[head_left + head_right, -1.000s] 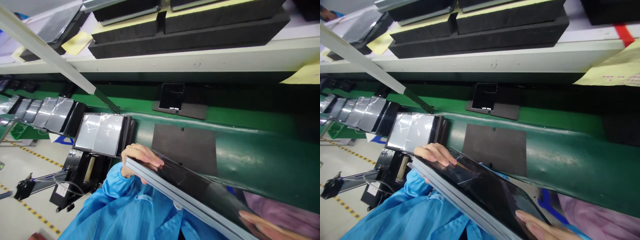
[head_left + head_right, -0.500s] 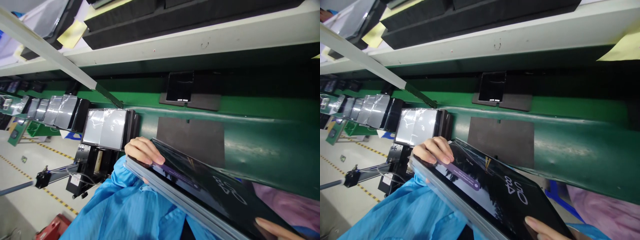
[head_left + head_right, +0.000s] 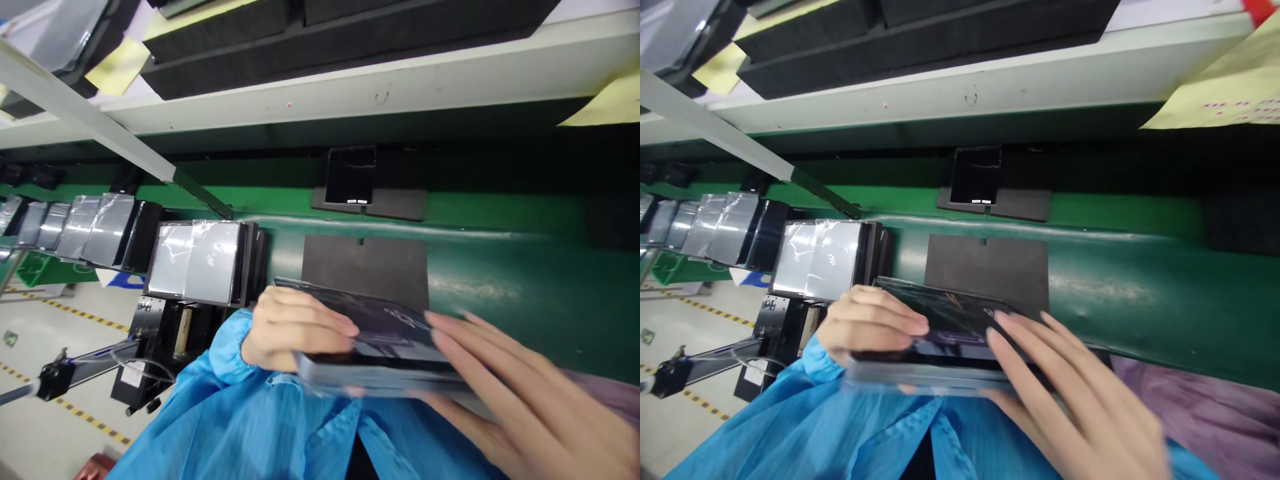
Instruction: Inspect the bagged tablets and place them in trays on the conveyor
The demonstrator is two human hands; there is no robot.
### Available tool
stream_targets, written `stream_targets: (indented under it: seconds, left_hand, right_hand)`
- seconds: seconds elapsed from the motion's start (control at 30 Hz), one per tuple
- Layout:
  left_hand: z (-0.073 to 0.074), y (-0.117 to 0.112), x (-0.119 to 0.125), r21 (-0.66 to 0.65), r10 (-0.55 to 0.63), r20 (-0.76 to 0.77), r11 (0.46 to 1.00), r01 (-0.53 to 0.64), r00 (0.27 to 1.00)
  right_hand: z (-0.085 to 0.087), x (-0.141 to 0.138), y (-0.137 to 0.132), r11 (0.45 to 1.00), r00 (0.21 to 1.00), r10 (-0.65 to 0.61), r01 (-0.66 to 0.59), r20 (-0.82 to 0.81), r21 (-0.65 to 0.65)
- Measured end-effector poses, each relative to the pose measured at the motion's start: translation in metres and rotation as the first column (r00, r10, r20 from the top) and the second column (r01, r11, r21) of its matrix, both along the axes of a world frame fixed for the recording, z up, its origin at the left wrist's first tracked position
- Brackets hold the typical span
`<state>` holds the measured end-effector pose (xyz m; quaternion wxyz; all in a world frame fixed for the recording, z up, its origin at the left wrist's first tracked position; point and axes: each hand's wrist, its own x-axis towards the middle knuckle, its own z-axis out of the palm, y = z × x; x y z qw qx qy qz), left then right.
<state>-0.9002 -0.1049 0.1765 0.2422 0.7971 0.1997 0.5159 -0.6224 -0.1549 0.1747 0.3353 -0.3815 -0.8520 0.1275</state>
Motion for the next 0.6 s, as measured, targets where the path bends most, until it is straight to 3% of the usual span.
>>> stream_targets:
  seconds: [0.07,0.17,0.27,0.33,0.4,0.47,0.53,0.6]
  left_hand:
    - [0.012,-0.003,0.018,0.14,0.017,-0.213,0.99,0.013,0.977]
    - [0.023,-0.004,0.032,0.301,0.141,-0.353,0.953,-0.031,0.925]
    - [0.021,-0.005,0.015,0.24,0.236,-0.432,0.961,-0.141,0.87]
    - [0.01,-0.005,-0.004,0.08,0.258,-0.453,0.965,-0.249,0.853]
    - [-0.005,-0.006,-0.018,-0.17,0.179,-0.326,0.955,-0.244,0.928]
    - [-0.02,-0.008,-0.021,-0.35,0.084,-0.083,0.931,-0.108,0.993]
    - [-0.031,-0.011,-0.016,-0.38,0.056,0.065,0.924,-0.027,0.996]
    - [-0.035,-0.014,-0.008,-0.349,0.065,0.081,0.936,-0.033,0.995]
  right_hand:
    - [-0.007,-0.022,0.012,0.995,0.993,0.091,-0.093,-0.079,-0.021]
    - [-0.028,-0.041,0.017,0.987,0.925,0.068,-0.117,-0.374,-0.111]
    - [-0.045,-0.042,0.016,0.987,0.843,0.055,-0.128,-0.535,-0.1]
    - [-0.054,-0.037,0.015,0.982,0.787,0.036,-0.141,-0.616,-0.122]
    - [-0.06,-0.03,0.015,0.979,0.756,0.012,-0.141,-0.654,-0.145]
    - [-0.066,-0.022,0.016,0.979,0.768,0.048,-0.163,-0.639,-0.122]
    - [-0.069,-0.014,0.019,0.973,0.799,0.109,-0.206,-0.591,-0.099]
    - [-0.069,-0.007,0.023,0.963,0.81,0.162,-0.256,-0.563,-0.091]
